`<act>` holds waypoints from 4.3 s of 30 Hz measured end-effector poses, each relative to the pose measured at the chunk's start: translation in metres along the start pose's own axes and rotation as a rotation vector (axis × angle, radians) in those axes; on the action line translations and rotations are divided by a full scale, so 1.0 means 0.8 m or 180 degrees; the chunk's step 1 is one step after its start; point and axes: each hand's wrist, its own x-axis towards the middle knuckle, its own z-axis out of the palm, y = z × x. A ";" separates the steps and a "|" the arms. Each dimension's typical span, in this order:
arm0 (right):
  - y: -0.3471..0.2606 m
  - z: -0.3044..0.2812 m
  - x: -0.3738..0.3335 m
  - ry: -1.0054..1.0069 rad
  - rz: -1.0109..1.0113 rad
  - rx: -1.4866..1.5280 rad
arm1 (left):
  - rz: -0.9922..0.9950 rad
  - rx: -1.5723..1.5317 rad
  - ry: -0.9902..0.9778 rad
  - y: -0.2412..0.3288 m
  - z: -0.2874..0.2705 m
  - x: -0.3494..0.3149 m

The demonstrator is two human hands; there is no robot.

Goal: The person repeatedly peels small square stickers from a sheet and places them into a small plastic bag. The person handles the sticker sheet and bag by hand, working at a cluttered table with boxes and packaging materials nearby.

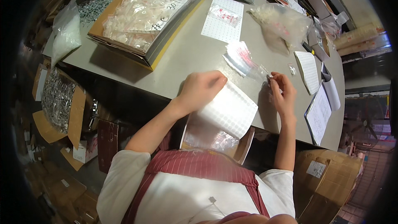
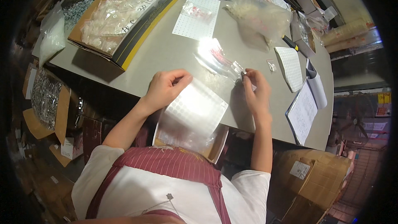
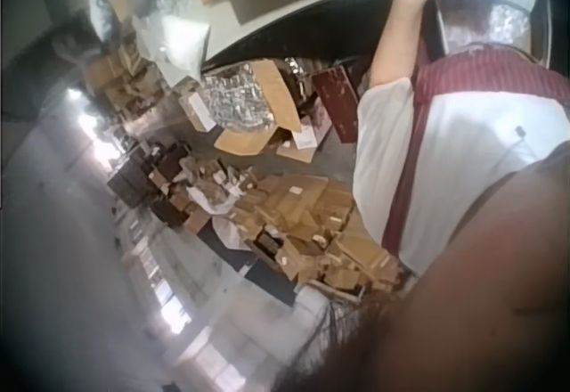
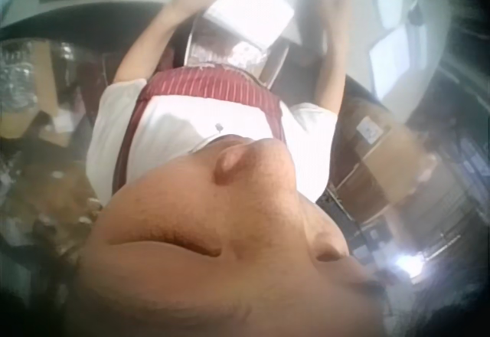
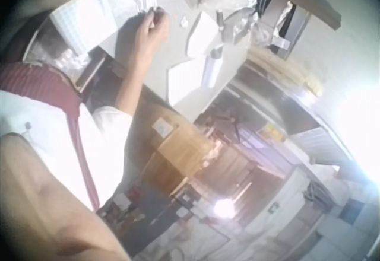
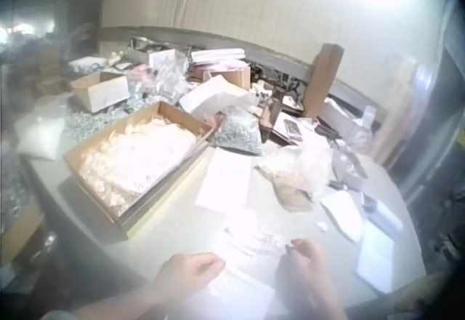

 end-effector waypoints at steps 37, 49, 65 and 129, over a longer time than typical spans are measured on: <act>-0.075 0.023 -0.036 -0.1119 0.0854 0.1630 | -0.0266 -0.2065 -0.0355 -0.002 -0.019 -0.005; -0.093 0.040 -0.034 -0.0342 -0.1323 -0.0669 | -0.0274 -0.0644 0.0085 0.005 -0.010 -0.008; -0.079 0.062 -0.045 -0.0086 -0.1976 -0.1172 | -0.0257 -0.0474 0.0180 0.006 -0.010 -0.008; -0.102 0.004 -0.039 -0.1065 -0.1385 -0.0253 | -0.0361 -0.1408 -0.0019 -0.003 -0.016 -0.006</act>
